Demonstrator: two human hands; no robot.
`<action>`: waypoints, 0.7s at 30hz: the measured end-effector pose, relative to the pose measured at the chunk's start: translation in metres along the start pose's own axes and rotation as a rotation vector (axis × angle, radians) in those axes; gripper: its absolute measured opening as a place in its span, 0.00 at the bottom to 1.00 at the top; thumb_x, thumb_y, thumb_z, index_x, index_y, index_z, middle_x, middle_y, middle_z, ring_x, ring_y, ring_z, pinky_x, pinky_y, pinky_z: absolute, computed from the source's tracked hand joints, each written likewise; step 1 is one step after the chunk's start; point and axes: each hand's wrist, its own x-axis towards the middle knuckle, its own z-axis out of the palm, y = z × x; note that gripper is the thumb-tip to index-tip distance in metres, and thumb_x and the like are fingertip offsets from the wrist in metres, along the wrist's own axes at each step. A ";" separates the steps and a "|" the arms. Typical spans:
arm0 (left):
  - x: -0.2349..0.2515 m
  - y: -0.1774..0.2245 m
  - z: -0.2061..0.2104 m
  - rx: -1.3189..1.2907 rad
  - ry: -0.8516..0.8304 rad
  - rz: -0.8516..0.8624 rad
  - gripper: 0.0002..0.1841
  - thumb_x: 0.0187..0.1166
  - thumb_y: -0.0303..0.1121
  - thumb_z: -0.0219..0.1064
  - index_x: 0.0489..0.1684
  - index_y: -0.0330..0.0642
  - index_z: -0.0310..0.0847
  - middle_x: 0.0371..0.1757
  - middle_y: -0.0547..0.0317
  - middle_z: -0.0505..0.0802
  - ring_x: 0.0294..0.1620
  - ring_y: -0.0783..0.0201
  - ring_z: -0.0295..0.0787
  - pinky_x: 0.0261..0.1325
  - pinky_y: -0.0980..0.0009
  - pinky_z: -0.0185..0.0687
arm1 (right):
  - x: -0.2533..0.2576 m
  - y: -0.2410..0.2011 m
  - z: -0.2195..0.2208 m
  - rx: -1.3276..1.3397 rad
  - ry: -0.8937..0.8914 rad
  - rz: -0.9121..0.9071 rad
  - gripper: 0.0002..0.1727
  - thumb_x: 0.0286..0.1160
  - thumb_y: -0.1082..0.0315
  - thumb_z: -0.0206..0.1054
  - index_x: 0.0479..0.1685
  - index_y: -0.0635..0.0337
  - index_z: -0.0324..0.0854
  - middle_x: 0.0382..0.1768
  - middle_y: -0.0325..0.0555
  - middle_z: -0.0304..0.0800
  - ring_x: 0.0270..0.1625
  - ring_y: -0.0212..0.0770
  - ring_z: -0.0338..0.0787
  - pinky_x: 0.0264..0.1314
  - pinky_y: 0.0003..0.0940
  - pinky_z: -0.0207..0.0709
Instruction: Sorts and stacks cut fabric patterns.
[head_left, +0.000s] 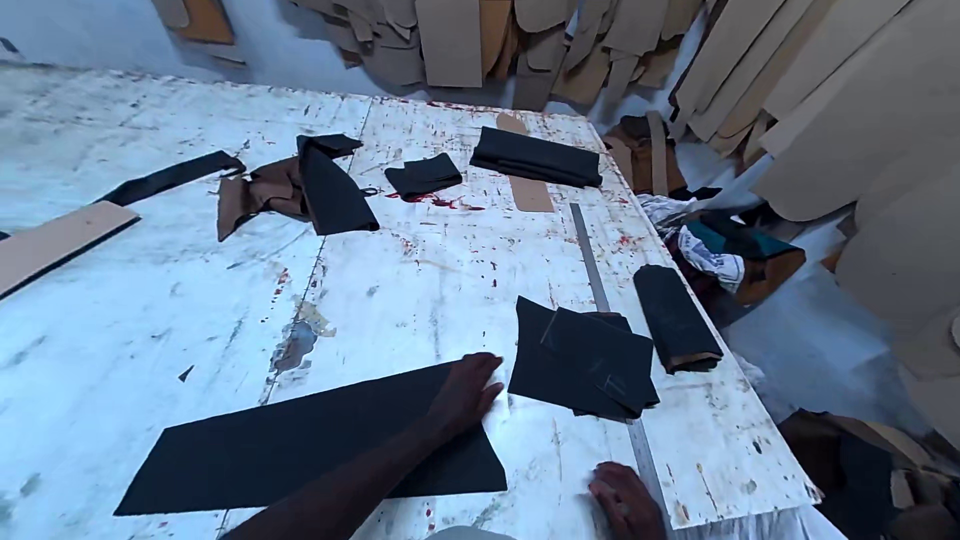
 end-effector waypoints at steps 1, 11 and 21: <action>0.025 0.009 0.008 -0.027 -0.049 -0.026 0.27 0.88 0.49 0.60 0.79 0.43 0.76 0.75 0.49 0.84 0.77 0.50 0.78 0.79 0.47 0.73 | 0.010 0.007 -0.004 0.003 0.075 0.029 0.16 0.78 0.60 0.71 0.50 0.65 0.92 0.58 0.57 0.90 0.60 0.43 0.91 0.56 0.35 0.89; 0.189 0.044 0.085 -0.160 -0.230 -0.582 0.34 0.80 0.57 0.67 0.69 0.34 0.79 0.72 0.35 0.82 0.74 0.38 0.80 0.71 0.37 0.78 | 0.113 0.059 -0.015 -0.159 0.267 0.258 0.38 0.68 0.46 0.72 0.74 0.66 0.80 0.85 0.65 0.66 0.84 0.65 0.69 0.84 0.61 0.64; 0.194 0.046 0.090 -0.203 -0.182 -0.640 0.22 0.78 0.47 0.72 0.59 0.38 0.85 0.62 0.39 0.88 0.66 0.41 0.85 0.66 0.39 0.81 | 0.115 0.072 0.000 -0.097 0.238 0.280 0.43 0.66 0.49 0.73 0.78 0.71 0.74 0.86 0.71 0.62 0.84 0.70 0.68 0.83 0.62 0.64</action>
